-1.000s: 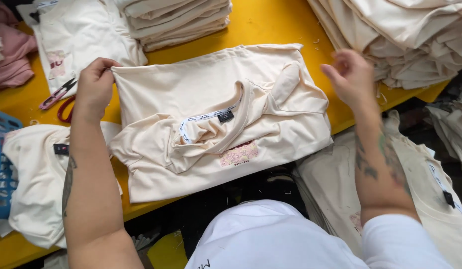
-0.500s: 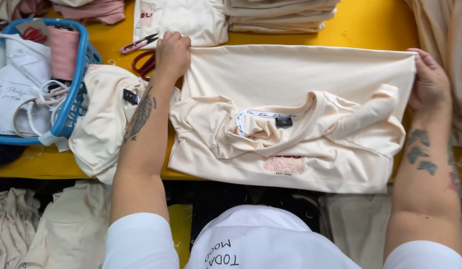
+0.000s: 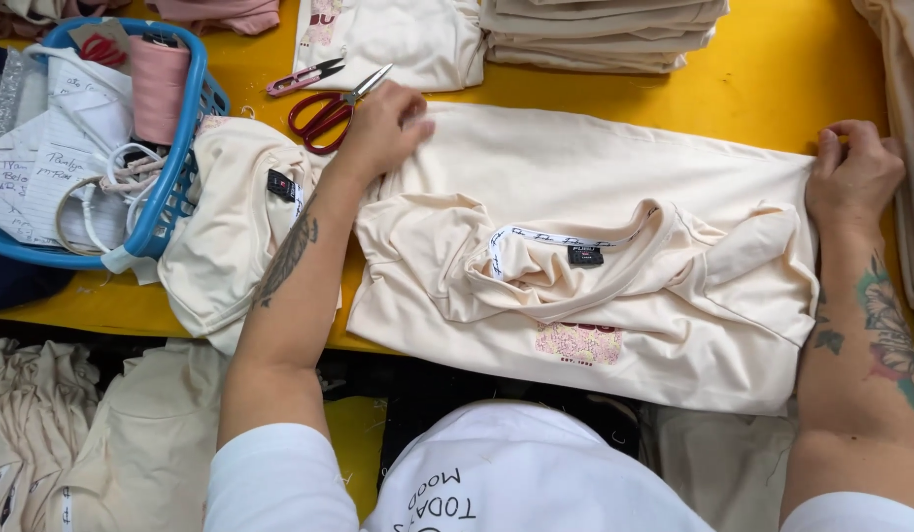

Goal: Trimming loose threads from finished t-shirts using scissors on a production table

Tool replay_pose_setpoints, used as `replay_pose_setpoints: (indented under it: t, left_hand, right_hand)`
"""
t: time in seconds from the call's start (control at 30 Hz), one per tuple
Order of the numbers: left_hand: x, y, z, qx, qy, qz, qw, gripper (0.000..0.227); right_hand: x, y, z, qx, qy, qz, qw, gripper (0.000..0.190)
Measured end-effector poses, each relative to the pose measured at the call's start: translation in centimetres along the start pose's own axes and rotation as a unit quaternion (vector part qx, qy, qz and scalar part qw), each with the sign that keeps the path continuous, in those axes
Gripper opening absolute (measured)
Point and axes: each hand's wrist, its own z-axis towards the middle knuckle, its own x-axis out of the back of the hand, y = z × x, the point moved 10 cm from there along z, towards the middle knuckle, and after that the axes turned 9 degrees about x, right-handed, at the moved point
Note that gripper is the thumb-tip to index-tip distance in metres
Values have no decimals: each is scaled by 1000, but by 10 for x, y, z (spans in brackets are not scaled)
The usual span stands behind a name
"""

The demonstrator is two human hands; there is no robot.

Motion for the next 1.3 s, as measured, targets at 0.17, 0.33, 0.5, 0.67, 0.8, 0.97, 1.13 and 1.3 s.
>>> replay_pose_setpoints:
  t: [0.17,0.33,0.5,0.67,0.8,0.97,1.13,1.3]
  left_hand:
    - [-15,-31,26,-75,88,81,990,6]
    - [26,-63,34,88,122,-67,986,9]
    - [-1,-22,4,84,-30,18,996,7]
    - [-4,-44,28,31,62,-4,998,13]
    - [50,-101,9,146,143,-163,965,9]
    - [125,-24,-96,120,84,-136,980,4]
    - [127,-61,-94,95,70,75,990,12]
    - [87,-125,-19,-18,183,194,964,15]
  right_hand:
    - [1,-2,-1,21,24,-11,999,5]
    - [1,3,-3,1,31,0,1000,6]
    - [5,0,-2,13,36,-1,999,7]
    - [3,1,-2,10,31,-12,999,7]
    - [-1,-3,5,2,34,-24,999,10]
    - [23,-18,11,-3,51,41,998,13]
    - [43,-63,58,50,79,29,995,9]
    - [8,-271,145,145,58,271,950,18]
